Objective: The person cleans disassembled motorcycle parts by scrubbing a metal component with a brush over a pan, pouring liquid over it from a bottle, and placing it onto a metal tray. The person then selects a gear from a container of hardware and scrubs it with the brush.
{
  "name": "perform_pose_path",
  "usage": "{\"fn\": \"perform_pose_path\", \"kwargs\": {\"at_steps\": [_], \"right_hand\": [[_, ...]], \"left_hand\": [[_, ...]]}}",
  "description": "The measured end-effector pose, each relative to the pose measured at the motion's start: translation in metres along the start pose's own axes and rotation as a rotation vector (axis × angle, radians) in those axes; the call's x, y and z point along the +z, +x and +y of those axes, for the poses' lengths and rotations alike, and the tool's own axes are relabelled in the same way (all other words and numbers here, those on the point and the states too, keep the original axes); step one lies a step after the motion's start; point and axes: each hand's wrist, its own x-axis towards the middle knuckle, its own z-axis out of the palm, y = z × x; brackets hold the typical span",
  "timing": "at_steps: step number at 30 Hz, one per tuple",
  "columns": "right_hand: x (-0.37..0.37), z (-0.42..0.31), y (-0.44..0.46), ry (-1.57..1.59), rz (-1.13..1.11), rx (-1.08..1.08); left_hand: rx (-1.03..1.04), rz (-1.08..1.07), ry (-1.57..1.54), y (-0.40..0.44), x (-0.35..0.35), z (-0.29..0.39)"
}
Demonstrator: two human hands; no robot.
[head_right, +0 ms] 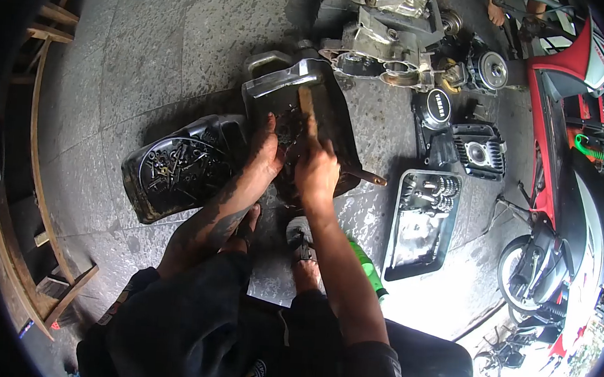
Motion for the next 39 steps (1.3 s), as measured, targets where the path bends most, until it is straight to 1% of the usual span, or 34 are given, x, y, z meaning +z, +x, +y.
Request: {"fn": "perform_pose_path", "kwargs": {"at_steps": [1,2,4,6,8,9,11,12,14,15,17,18,20,21,22,24,25,26,29,30,31,32,33,34,36,38,39], "right_hand": [[0.0,0.001,0.007,0.029,-0.034,0.102],[0.001,0.005,0.009,0.031,-0.029,0.096],[-0.003,0.004,0.004,0.161,0.054,0.087],[-0.016,-0.006,-0.016,0.162,0.021,0.112],[-0.02,-0.021,-0.03,0.181,-0.061,0.078],[-0.014,-0.022,-0.033,0.121,-0.034,0.045],[-0.004,-0.015,-0.026,0.094,-0.032,0.067],[0.002,-0.01,-0.016,0.072,-0.027,0.07],[0.01,0.0,-0.005,0.02,0.01,0.024],[0.006,0.002,0.005,0.026,0.018,0.05],[-0.001,0.003,0.008,0.038,-0.01,0.133],[-0.005,0.0,0.005,0.038,-0.014,0.132],[-0.012,-0.007,-0.01,0.121,-0.02,-0.035],[-0.012,-0.014,-0.021,0.096,-0.043,-0.063],[-0.011,-0.011,-0.021,0.095,-0.041,-0.058],[-0.007,-0.003,-0.011,0.023,-0.017,0.024],[-0.006,-0.001,-0.004,-0.033,-0.034,0.085],[-0.008,0.0,-0.003,-0.033,-0.029,0.087],[-0.02,-0.008,-0.007,0.065,-0.014,0.057],[-0.021,-0.013,-0.016,0.097,0.007,-0.026],[-0.018,-0.018,-0.025,0.086,-0.032,0.013],[-0.016,-0.021,-0.031,0.073,-0.07,0.057],[-0.01,-0.017,-0.024,0.112,-0.036,0.09],[-0.003,-0.012,-0.022,0.114,-0.031,0.094],[0.007,-0.004,-0.019,-0.045,-0.047,0.054],[0.005,0.003,-0.009,-0.027,-0.035,0.033],[0.0,0.004,-0.004,-0.008,0.025,0.094]], "left_hand": [[0.036,-0.003,0.023,-0.001,-0.001,-0.002],[0.08,-0.006,0.039,-0.002,0.003,0.002],[0.103,-0.046,-0.02,0.01,-0.002,0.001],[0.112,-0.083,-0.068,0.017,-0.006,-0.001],[0.128,-0.075,0.042,0.017,-0.008,0.0],[0.12,-0.069,0.047,0.021,-0.015,-0.003],[-0.014,-0.178,-0.104,0.028,-0.02,-0.009],[-0.009,-0.186,-0.105,0.026,-0.013,-0.006],[0.11,-0.021,-0.06,0.015,-0.004,-0.003],[0.115,-0.022,-0.066,0.015,-0.002,-0.004],[0.189,0.017,0.045,0.015,-0.003,-0.005],[0.19,0.021,0.043,0.015,-0.005,-0.003],[0.201,-0.029,0.144,0.015,-0.008,0.0],[0.202,-0.031,0.146,0.021,-0.01,-0.003],[0.186,-0.036,0.098,0.025,-0.013,-0.008],[0.175,-0.044,0.047,0.027,-0.016,-0.016],[0.232,-0.032,0.08,0.022,-0.018,-0.021],[0.291,-0.025,0.111,0.019,-0.016,-0.022],[0.255,-0.055,0.073,0.015,-0.005,-0.008],[0.259,-0.053,0.068,0.025,-0.008,-0.007],[0.244,-0.103,0.085,0.033,-0.011,-0.004],[0.275,-0.033,0.125,0.033,-0.012,-0.01],[0.302,0.039,0.167,0.031,-0.011,-0.015],[0.302,0.036,0.173,0.031,-0.011,-0.012],[0.22,0.052,0.121,0.031,-0.008,-0.004],[0.26,0.018,0.102,0.025,-0.005,-0.005],[0.294,-0.006,0.094,0.024,-0.006,-0.007]]}}
